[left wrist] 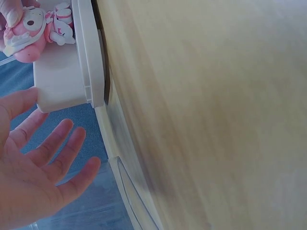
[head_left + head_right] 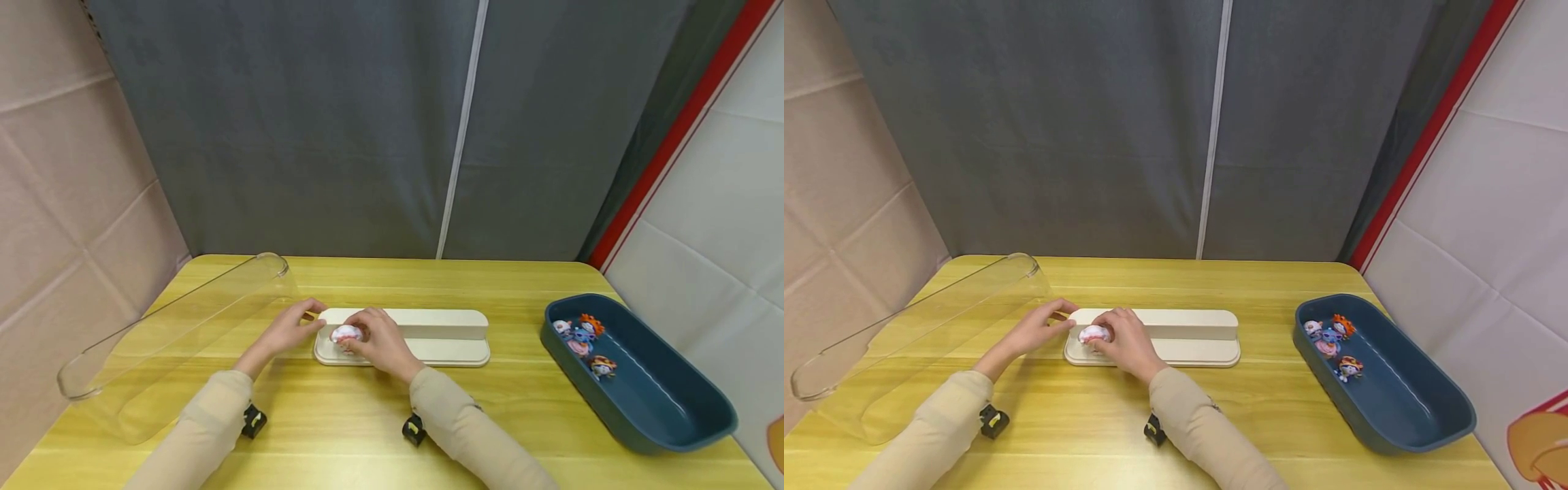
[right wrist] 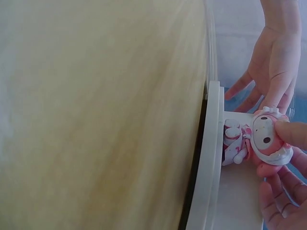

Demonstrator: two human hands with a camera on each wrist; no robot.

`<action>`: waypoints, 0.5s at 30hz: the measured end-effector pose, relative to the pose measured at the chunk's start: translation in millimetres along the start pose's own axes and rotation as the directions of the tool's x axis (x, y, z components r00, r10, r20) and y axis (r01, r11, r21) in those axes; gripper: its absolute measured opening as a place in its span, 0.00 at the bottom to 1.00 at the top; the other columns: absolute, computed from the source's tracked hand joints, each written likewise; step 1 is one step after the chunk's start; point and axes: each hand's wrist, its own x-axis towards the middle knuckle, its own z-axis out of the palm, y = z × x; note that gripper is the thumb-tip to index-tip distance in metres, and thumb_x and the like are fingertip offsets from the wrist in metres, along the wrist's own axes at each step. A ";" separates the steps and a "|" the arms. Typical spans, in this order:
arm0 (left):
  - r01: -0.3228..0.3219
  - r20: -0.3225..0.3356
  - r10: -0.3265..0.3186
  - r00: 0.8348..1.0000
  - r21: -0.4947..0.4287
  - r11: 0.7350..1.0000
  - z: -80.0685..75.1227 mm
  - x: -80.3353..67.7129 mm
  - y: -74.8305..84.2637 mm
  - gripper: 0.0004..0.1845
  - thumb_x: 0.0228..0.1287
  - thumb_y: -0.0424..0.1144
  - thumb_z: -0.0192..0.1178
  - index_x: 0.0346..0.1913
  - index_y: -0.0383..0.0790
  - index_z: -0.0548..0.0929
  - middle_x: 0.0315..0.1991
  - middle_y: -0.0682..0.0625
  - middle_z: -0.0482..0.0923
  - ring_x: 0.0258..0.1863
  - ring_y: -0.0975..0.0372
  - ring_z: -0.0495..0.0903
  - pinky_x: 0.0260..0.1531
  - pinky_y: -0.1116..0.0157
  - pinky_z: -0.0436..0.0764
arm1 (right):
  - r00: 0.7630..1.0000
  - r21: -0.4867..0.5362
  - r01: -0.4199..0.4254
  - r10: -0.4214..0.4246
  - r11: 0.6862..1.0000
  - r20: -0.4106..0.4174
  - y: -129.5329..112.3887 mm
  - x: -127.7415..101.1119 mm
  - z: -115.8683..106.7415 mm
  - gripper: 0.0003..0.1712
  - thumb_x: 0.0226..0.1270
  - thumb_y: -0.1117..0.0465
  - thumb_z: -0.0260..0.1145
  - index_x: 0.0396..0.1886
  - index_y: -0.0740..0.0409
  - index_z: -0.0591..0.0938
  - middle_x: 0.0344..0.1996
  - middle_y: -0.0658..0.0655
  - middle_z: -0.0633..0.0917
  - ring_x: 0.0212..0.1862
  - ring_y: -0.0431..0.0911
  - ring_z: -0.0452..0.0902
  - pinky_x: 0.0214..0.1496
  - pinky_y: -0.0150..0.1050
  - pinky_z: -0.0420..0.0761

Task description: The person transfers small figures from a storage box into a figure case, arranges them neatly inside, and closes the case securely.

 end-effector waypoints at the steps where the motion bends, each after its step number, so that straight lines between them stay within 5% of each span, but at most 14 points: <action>1: -0.002 0.000 0.002 1.000 0.001 1.000 0.0 0.1 0.1 0.15 0.61 0.36 0.55 0.48 0.30 0.72 0.46 0.38 0.72 0.44 0.48 0.72 0.44 0.52 0.71 | 1.000 0.002 -0.004 0.004 1.000 0.002 0.2 0.2 0.2 0.14 0.50 0.55 0.69 0.37 0.53 0.80 0.33 0.45 0.78 0.35 0.39 0.67 0.39 0.32 0.68; 15: 0.006 -0.004 -0.006 1.000 0.013 1.000 -0.4 -0.7 3.7 0.14 0.61 0.34 0.54 0.48 0.31 0.73 0.46 0.39 0.73 0.44 0.47 0.72 0.44 0.52 0.71 | 0.999 0.015 -0.028 0.028 0.999 0.031 1.3 0.8 0.1 0.15 0.51 0.55 0.69 0.39 0.54 0.80 0.32 0.45 0.77 0.34 0.39 0.67 0.37 0.31 0.68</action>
